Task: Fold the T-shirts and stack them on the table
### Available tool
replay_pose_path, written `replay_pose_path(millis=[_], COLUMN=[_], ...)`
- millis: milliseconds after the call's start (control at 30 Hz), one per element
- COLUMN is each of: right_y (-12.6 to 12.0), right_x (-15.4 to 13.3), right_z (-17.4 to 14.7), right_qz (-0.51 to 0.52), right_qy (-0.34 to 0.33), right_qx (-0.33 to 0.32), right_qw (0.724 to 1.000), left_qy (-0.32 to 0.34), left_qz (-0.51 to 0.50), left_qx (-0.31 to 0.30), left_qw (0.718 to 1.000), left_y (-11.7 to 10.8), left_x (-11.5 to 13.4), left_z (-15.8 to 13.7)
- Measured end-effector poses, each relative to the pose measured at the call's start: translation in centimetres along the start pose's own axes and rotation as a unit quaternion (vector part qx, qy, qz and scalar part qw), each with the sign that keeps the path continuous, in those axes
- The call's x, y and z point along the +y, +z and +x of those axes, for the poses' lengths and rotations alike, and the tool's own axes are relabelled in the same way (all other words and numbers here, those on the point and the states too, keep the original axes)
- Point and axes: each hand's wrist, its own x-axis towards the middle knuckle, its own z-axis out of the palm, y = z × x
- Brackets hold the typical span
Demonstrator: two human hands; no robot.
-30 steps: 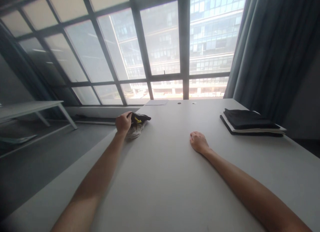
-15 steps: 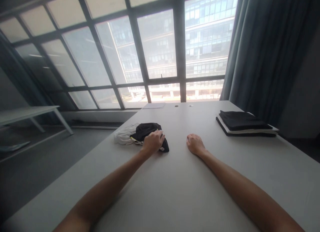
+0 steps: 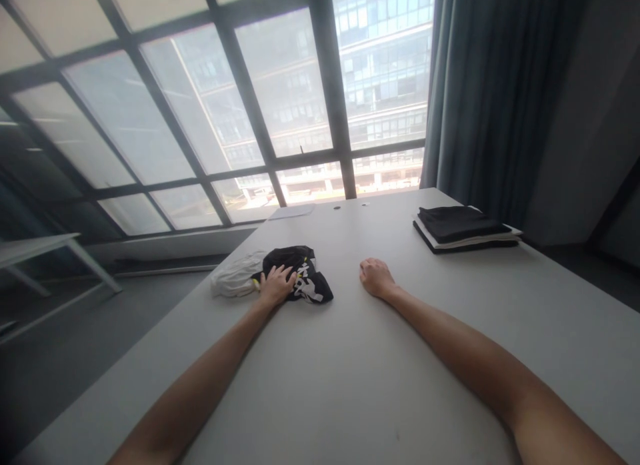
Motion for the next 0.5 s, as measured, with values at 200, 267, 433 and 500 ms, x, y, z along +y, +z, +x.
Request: replay_pose_path(millis=[200, 267, 433, 500], right_y=[0.1, 0.1, -0.4, -0.6], right_x=[0.5, 0.6, 0.2, -0.1], right_z=[0.5, 0.7, 0.2, -0.2], right_qz=[0.07, 0.112, 0.168, 0.16], right_qy=[0.034, 0.046, -0.085, -0.156], right_qx=[0.011, 0.052, 0.134, 0.083], right_qw=[0.997, 0.991, 0.973, 0.971], left_qy=[0.118, 0.183, 0.321, 0.333], left_qz=[-0.055, -0.092, -0.193, -0.227], left_qx=[-0.026, -0.04, -0.065, -0.046], left_qw=[0.991, 0.978, 0.925, 0.914], left_y=[0.2, 0.2, -0.6, -1.0], left_x=[3.8, 5.4, 7.1, 6.8], left_z=[-2.1, -2.9, -3.9, -3.7])
